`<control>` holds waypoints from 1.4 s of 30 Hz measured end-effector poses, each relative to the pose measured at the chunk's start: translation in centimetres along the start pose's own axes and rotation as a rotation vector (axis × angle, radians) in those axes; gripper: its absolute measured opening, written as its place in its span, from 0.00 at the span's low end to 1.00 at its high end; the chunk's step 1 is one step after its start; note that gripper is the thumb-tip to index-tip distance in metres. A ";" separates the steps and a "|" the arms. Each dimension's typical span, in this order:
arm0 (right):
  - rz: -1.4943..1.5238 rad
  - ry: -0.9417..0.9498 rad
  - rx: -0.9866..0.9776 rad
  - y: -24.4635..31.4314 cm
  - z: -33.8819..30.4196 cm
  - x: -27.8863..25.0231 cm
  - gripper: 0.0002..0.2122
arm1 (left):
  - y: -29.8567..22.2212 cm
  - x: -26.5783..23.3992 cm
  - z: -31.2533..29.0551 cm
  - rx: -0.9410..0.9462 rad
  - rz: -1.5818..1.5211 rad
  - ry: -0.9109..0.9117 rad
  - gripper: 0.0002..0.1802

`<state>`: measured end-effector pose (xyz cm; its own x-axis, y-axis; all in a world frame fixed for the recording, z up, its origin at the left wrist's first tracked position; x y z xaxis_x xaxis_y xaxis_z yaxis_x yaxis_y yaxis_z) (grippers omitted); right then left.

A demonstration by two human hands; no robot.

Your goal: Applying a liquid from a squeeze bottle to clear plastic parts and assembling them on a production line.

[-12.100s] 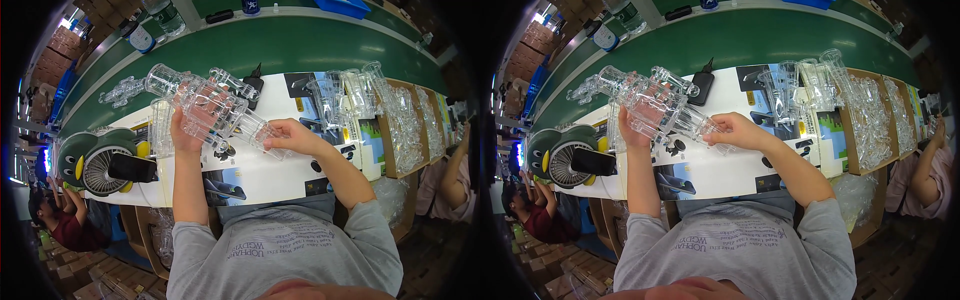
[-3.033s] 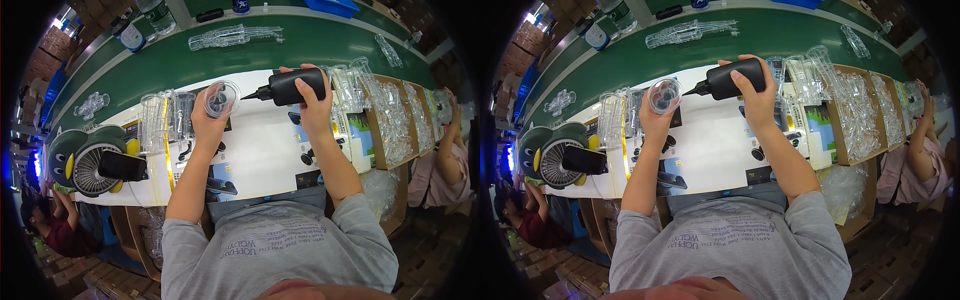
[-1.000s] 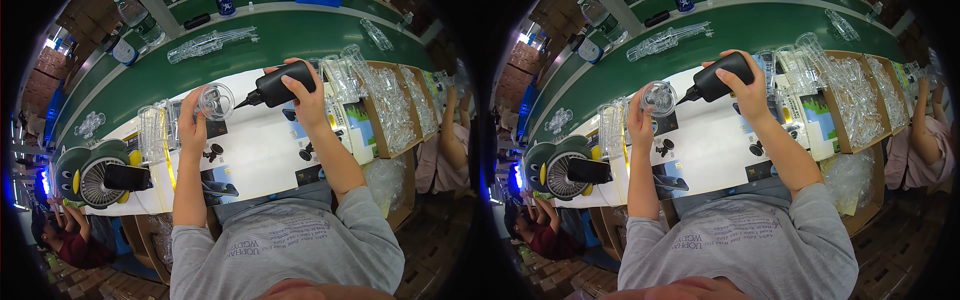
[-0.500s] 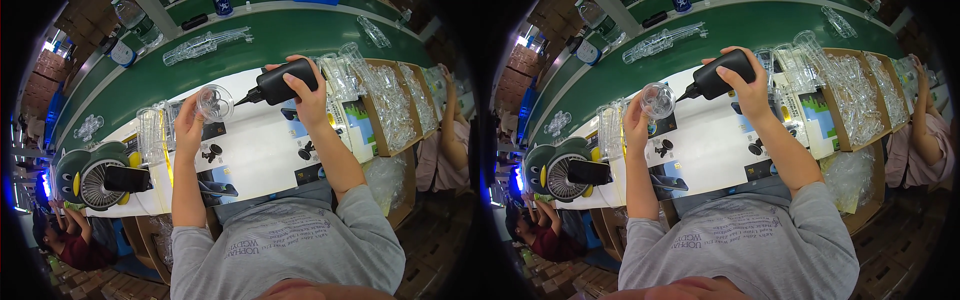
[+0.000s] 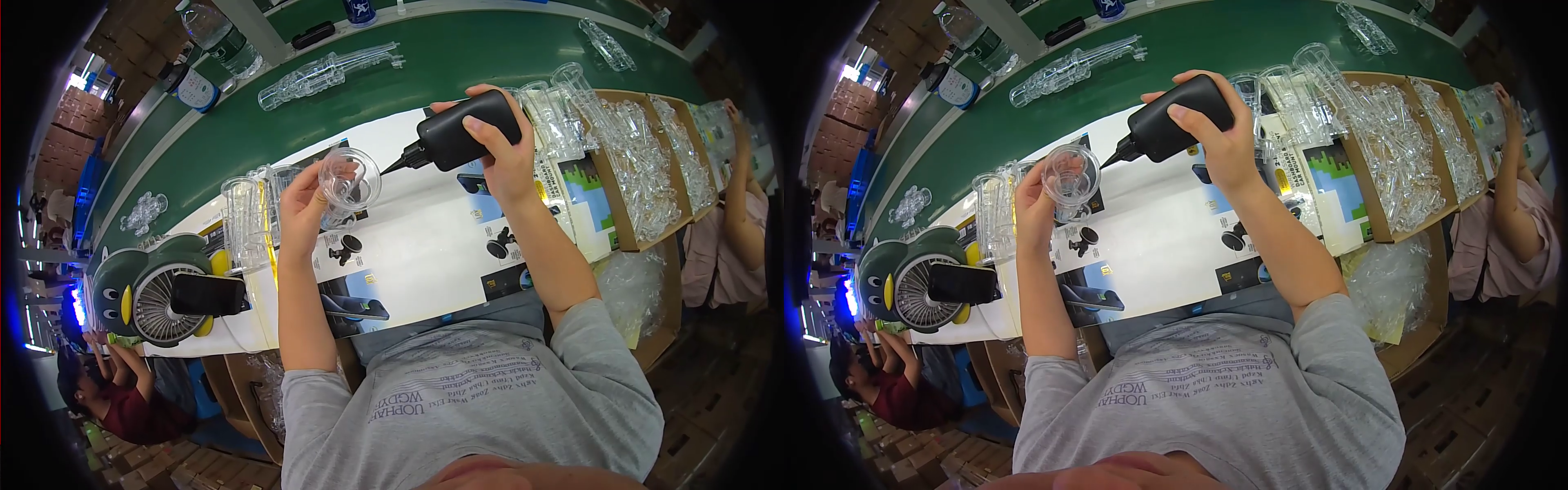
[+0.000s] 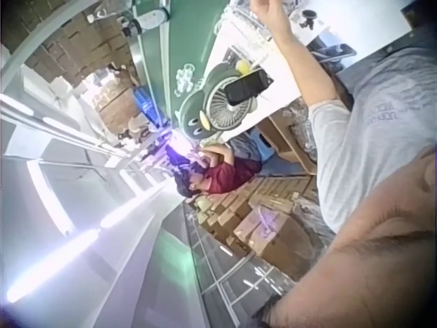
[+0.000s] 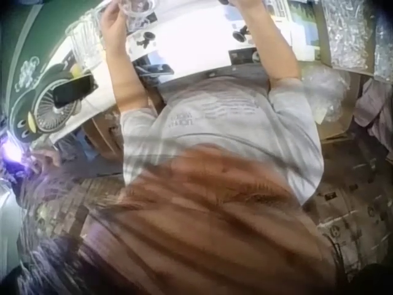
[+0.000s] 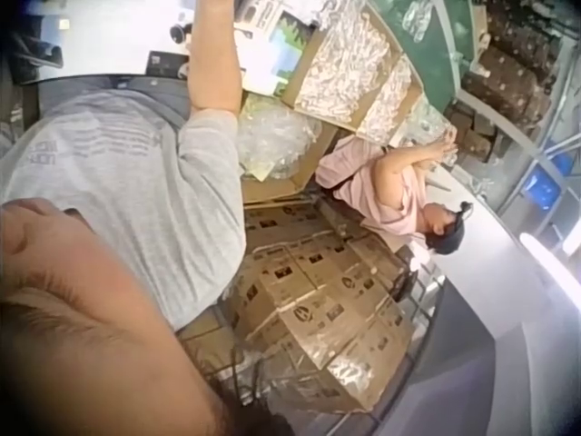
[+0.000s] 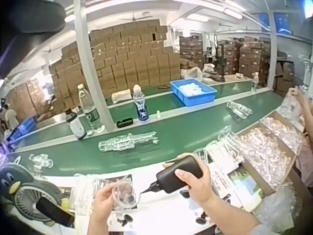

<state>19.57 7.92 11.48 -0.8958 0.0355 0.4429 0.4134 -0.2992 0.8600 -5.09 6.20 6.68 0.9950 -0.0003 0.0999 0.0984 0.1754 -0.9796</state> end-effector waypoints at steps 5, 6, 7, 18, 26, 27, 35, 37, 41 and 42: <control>0.014 0.002 0.003 0.1 0.0 0.1 0.16 | 0.6 -0.2 0.0 -0.043 -0.020 0.037 0.18; 0.019 0.008 0.002 0.1 0.0 0.1 0.15 | 0.8 -0.1 -0.1 -0.057 -0.047 0.063 0.19; 0.023 0.013 0.001 0.1 0.0 0.1 0.15 | 0.9 0.1 -0.1 -0.071 -0.075 0.090 0.19; 0.074 0.016 -0.024 0.5 0.0 0.2 0.15 | 1.2 0.4 -0.7 -0.204 -0.134 0.122 0.23; 0.074 0.033 -0.025 0.7 -0.1 0.3 0.15 | 1.5 0.8 -0.9 -0.205 -0.103 0.197 0.20; 0.074 0.038 -0.017 0.7 -0.1 0.3 0.15 | 1.4 1.0 -1.0 -0.216 -0.114 0.200 0.20; 0.064 0.056 -0.015 0.6 -0.2 0.4 0.15 | 1.4 1.4 -1.5 -0.279 -0.129 0.237 0.17; 0.033 0.084 -0.022 0.5 -0.3 0.5 0.17 | 1.4 1.7 -1.7 -0.283 -0.124 0.278 0.17; 0.019 0.097 -0.013 0.4 -0.4 0.6 0.17 | 1.3 2.1 -1.9 -0.306 -0.173 0.315 0.17; 0.021 0.106 -0.009 0.4 -0.4 0.7 0.17 | 1.4 2.1 -2.0 -0.318 -0.151 0.330 0.17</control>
<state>19.05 7.45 12.02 -0.8996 -0.0717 0.4307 0.4307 -0.3075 0.8485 -2.85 4.45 5.17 0.9166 -0.3237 0.2345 0.1911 -0.1603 -0.9684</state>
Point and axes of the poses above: each hand's wrist, its own z-axis towards the middle knuckle, its own x-axis out of the palm, y = z × x, the point moved 8 cm from there along z, towards the middle knuckle, and after that the axes turned 12 degrees about -y, right-handed, at the moved point
